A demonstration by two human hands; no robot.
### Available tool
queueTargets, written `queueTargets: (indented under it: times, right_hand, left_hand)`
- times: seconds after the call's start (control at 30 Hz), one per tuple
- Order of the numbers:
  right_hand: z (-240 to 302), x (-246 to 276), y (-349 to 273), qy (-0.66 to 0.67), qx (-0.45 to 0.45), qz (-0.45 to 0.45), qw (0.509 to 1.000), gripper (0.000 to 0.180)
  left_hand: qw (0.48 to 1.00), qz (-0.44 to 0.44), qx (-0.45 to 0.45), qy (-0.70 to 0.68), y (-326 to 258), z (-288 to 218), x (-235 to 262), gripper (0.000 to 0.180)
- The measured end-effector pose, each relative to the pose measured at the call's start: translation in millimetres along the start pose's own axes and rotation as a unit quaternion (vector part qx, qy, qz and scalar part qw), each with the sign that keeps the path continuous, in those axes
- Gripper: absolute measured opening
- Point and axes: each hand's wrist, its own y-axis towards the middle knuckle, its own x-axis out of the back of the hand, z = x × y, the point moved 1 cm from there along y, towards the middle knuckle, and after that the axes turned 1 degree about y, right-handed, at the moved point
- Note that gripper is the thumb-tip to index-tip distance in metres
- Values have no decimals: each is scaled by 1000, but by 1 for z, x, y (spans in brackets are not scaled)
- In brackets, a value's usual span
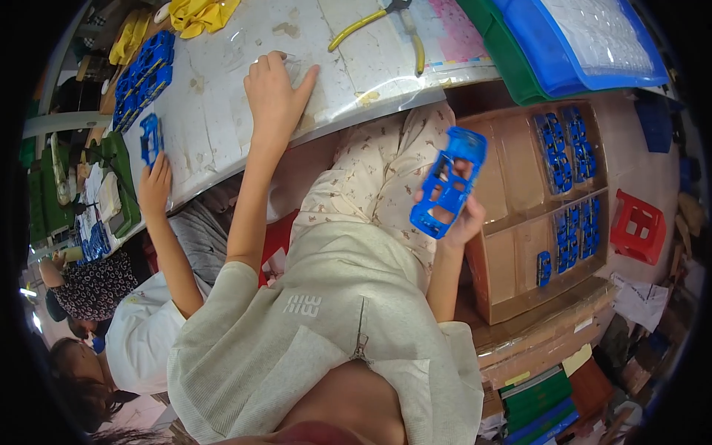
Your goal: The person repeatedly picks up toy car body frames and transparent plastic window inserts, fits the plastic windows into the car frames by hand, and places the assembled car bodies onto the table.
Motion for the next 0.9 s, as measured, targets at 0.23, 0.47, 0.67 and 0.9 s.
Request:
queueTargets:
  times: [0.23, 0.47, 0.67, 0.9]
  right_hand:
    - [-24, -57, 12, -87, -45, 30, 995, 63]
    - [-18, -57, 10, -81, -20, -1, 996, 64]
    - [-18, -59, 13, -69, -12, -31, 997, 68]
    - [-23, -58, 9, -135, -8, -67, 988, 70]
  left_hand:
    - [958, -34, -169, -230, -24, -34, 54, 13]
    - [864, -27, -330, -380, -91, -82, 75, 23]
    - [867, -17, -323, -380, -101, -80, 71, 24]
    - [870, -2, -322, -374, -96, -72, 80, 19]
